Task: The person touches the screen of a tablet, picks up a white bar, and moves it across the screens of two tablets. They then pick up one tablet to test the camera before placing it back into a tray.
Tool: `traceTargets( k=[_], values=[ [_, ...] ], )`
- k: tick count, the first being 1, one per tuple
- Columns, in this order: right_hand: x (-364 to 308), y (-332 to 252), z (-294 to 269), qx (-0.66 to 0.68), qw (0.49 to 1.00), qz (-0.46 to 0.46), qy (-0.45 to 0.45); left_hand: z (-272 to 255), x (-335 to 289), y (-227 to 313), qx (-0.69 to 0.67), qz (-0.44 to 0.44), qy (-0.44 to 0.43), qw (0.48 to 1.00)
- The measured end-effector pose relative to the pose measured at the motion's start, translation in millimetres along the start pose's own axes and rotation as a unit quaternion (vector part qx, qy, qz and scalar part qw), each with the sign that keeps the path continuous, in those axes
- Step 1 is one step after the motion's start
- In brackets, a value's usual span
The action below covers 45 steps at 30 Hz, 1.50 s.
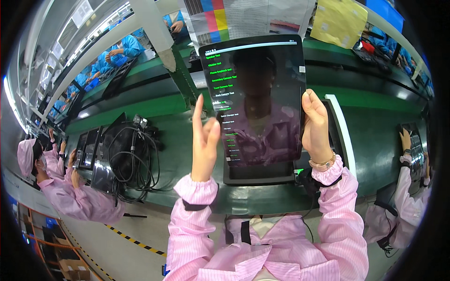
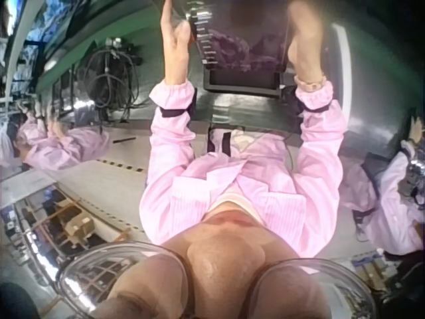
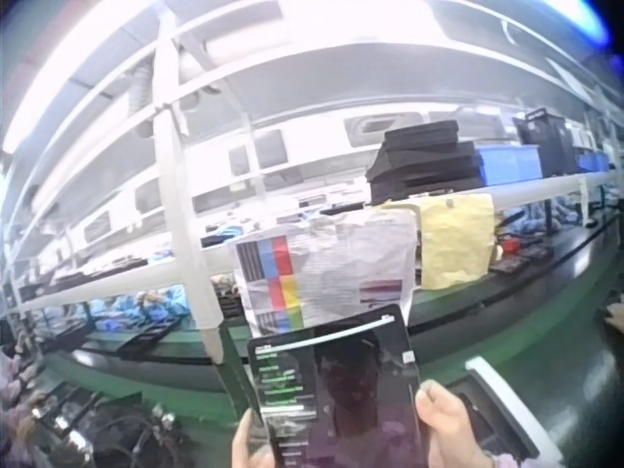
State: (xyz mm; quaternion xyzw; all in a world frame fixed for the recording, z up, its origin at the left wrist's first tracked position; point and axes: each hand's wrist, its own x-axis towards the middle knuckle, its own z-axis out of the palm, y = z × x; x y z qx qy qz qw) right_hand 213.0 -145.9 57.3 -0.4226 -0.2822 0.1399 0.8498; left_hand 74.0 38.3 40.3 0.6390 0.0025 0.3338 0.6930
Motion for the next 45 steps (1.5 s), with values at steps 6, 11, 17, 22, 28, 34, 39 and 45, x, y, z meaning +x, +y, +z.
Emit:
traceTargets(
  k=[6,11,17,22,28,34,39,45],
  values=[
    [-0.7,-5.0,-1.1,-0.008,1.000,-0.011,0.003,-6.3,-52.4,-18.5,0.054,-0.021,-0.060,0.996],
    [-6.2,-5.6,1.1,-0.002,1.000,-0.012,-0.014,-10.7,-74.6,-11.3,-0.014,-0.124,-0.087,0.988],
    [-12.5,-8.1,15.9,-0.011,1.000,-0.018,0.001,-11.6,-82.3,-7.4,0.005,-0.102,-0.061,0.993],
    [-16.8,-12.5,25.7,0.002,1.000,-0.019,-0.006,-15.6,-85.9,-6.9,-0.001,-0.091,-0.051,0.995],
    [-17.4,-11.1,27.0,0.008,1.000,-0.016,-0.003,-13.7,-88.4,-2.4,-0.002,-0.085,-0.031,0.996],
    [-15.2,-4.7,17.0,-0.012,0.999,-0.021,-0.030,-15.0,-89.6,0.8,0.015,-0.082,-0.026,0.996],
    [-17.3,-6.4,26.9,0.023,0.999,-0.021,-0.042,-17.3,-89.9,2.7,0.021,-0.069,-0.019,0.997],
    [-16.4,-3.0,23.0,0.024,0.998,-0.014,-0.052,-20.0,-91.9,2.3,0.031,-0.064,-0.024,0.997]
  ],
)
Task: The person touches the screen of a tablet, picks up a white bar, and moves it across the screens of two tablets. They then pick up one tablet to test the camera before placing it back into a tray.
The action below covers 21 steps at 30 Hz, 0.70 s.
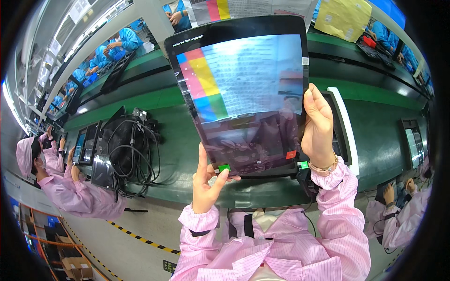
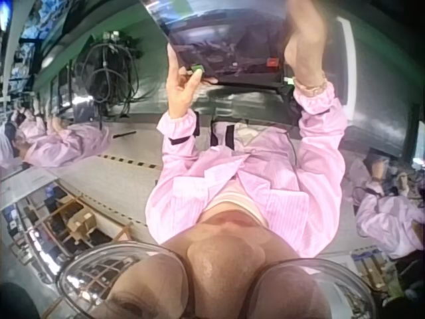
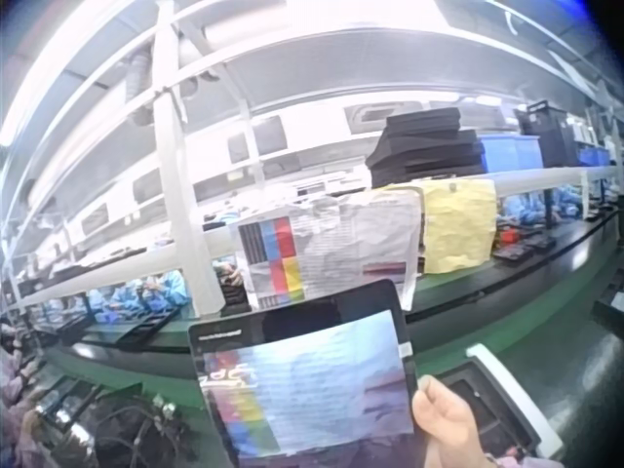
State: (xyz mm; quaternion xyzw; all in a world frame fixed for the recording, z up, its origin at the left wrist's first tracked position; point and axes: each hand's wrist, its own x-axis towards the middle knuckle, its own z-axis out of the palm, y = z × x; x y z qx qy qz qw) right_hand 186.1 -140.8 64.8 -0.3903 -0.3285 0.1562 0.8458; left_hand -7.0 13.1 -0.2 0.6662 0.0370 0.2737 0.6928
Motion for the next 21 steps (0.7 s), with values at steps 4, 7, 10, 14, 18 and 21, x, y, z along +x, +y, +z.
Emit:
traceTargets(
  k=[4,7,10,14,18,21],
  values=[
    [0.1,-0.3,1.6,-0.005,1.000,-0.001,0.009,0.2,-0.2,-0.6,-0.007,0.000,0.008,1.000],
    [0.5,-0.2,2.7,0.002,1.000,-0.007,0.000,0.7,-0.1,-1.6,-0.018,0.005,0.014,1.000],
    [0.0,-1.2,4.0,0.014,1.000,-0.005,0.000,4.0,0.5,0.0,-0.015,0.014,0.029,0.999],
    [-0.2,-1.9,4.3,0.004,1.000,0.001,0.000,1.5,-0.5,0.5,-0.013,0.008,0.013,1.000],
    [0.4,-0.7,2.8,0.009,1.000,-0.001,-0.005,0.1,-0.6,-1.5,-0.015,0.013,0.013,1.000],
    [0.6,0.0,3.7,0.008,1.000,-0.001,0.003,-1.6,-0.7,-4.0,-0.019,0.011,0.008,1.000]
  ],
)
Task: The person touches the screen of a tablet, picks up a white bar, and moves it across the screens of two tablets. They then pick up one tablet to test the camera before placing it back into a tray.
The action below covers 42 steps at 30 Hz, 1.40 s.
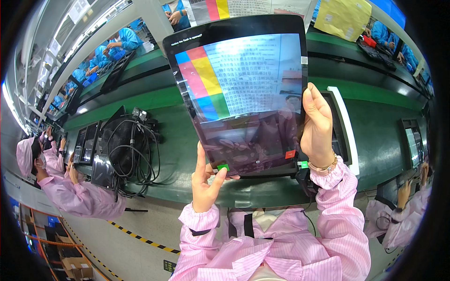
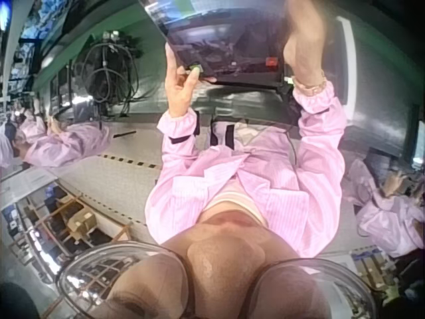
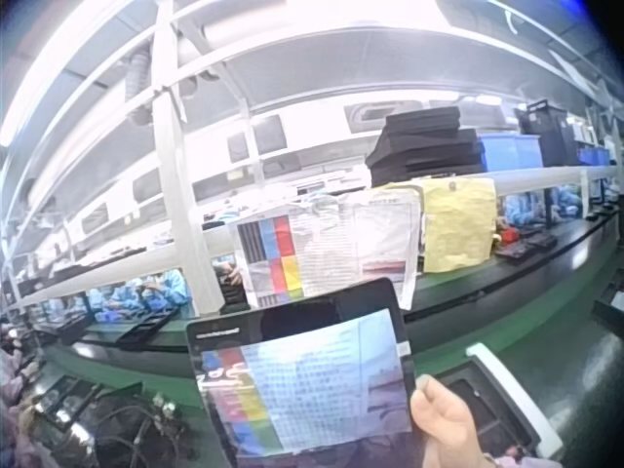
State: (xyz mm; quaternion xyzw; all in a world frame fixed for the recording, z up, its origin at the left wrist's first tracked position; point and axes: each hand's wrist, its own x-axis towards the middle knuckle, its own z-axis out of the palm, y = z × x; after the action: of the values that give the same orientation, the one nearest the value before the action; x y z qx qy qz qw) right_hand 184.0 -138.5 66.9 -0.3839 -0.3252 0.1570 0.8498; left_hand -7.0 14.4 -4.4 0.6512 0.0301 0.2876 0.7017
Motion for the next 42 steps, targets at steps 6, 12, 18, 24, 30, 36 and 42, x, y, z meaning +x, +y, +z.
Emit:
traceTargets(
  k=[6,12,18,24,30,36,42],
  values=[
    [-0.4,1.4,-1.7,0.021,1.000,0.005,-0.001,1.5,0.3,0.8,-0.015,-0.004,0.014,1.000],
    [0.3,-2.3,9.8,-0.002,0.999,0.006,0.032,1.7,0.8,2.6,0.006,-0.009,0.023,1.000],
    [-4.9,-0.7,11.1,-0.001,1.000,0.018,0.024,0.9,5.9,2.3,0.024,0.059,0.043,0.997],
    [-23.6,14.6,-2.1,-0.029,0.998,0.052,0.009,18.4,20.9,15.8,-0.130,0.008,0.117,0.985],
    [-19.2,7.0,-41.2,0.144,0.958,0.240,-0.053,13.2,9.0,10.2,-0.107,-0.039,0.101,0.988],
    [-18.0,-17.8,-75.8,0.080,0.979,0.186,-0.009,10.8,-7.9,-7.9,-0.063,-0.140,0.022,0.988],
    [-21.3,-49.0,-109.5,0.169,0.972,0.074,0.144,18.5,-3.0,-19.3,-0.079,-0.215,-0.003,0.973]
  ],
)
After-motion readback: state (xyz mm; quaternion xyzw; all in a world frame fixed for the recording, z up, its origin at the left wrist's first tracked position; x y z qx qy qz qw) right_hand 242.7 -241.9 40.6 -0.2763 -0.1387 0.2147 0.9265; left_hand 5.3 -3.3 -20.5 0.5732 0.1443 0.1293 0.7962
